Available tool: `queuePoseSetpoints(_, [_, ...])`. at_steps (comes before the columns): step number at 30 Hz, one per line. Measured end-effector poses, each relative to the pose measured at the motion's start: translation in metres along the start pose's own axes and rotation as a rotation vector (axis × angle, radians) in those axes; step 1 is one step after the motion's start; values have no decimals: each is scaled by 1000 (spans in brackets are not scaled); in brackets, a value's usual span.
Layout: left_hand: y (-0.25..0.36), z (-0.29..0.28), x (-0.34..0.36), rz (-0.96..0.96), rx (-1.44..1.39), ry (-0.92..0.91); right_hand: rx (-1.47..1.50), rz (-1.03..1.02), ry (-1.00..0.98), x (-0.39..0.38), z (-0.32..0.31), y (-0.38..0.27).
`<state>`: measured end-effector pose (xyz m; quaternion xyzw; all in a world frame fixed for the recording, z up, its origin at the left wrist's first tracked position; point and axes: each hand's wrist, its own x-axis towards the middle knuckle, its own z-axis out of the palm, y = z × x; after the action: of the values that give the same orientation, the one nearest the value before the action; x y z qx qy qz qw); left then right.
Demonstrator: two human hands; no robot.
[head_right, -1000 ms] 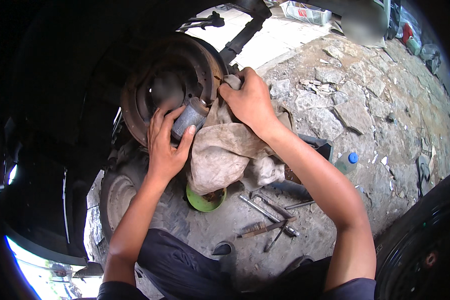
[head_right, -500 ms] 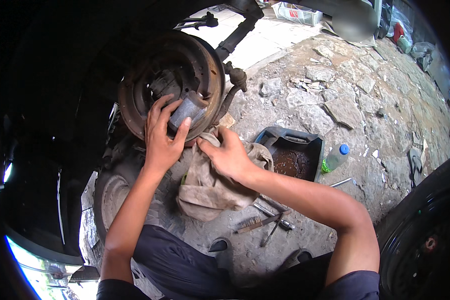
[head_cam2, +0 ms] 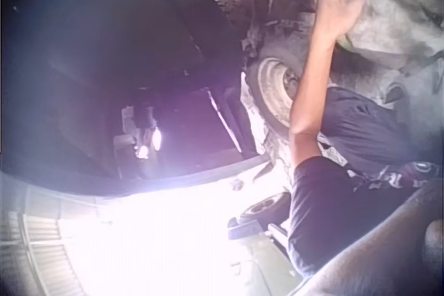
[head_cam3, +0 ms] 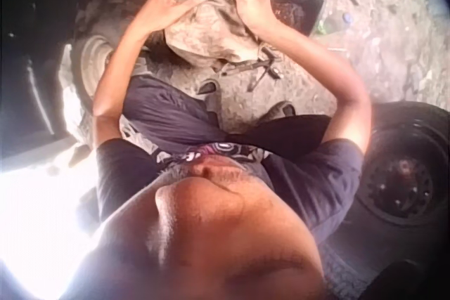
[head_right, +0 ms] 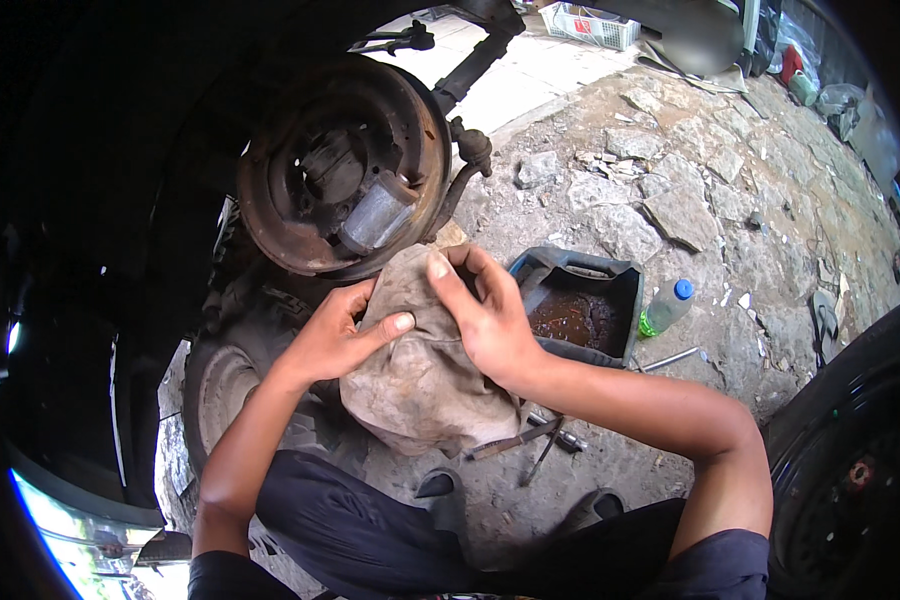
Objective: The person cleans and works on a drum brake assembly under a vehicle, using a cloth to wipe components and a small brush to scrub parts, then applies a substance from a tube.
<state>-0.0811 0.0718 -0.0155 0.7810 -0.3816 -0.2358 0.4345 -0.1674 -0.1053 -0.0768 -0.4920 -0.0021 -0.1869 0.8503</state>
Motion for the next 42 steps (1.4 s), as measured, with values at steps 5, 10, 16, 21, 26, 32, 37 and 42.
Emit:
queuePoseSetpoints(5, [-1,8,0,85,-49,151,-428,-186,-169,-9,-2,10])
queuePoseSetpoints(10, [19,0,-8,176,-52,339,-358,-217,-197,5,6,-20])
queuePoseSetpoints(16, [30,-36,0,393,411,596,-384,-271,157,79,-31,-20])
queuePoseSetpoints(21, [0,-42,14,324,699,529,-552,-334,124,111,-35,-10])
queuePoseSetpoints(26, [-12,-31,25,325,717,517,-510,-207,75,113,-46,3])
queuePoseSetpoints(32, [-10,-28,25,315,741,531,-228,16,70,101,-29,19])
queuePoseSetpoints(37, [-13,-32,26,351,679,557,-425,-30,-98,59,-10,45])
queuePoseSetpoints(42, [-6,-31,29,347,465,501,-364,180,-383,13,-31,103])
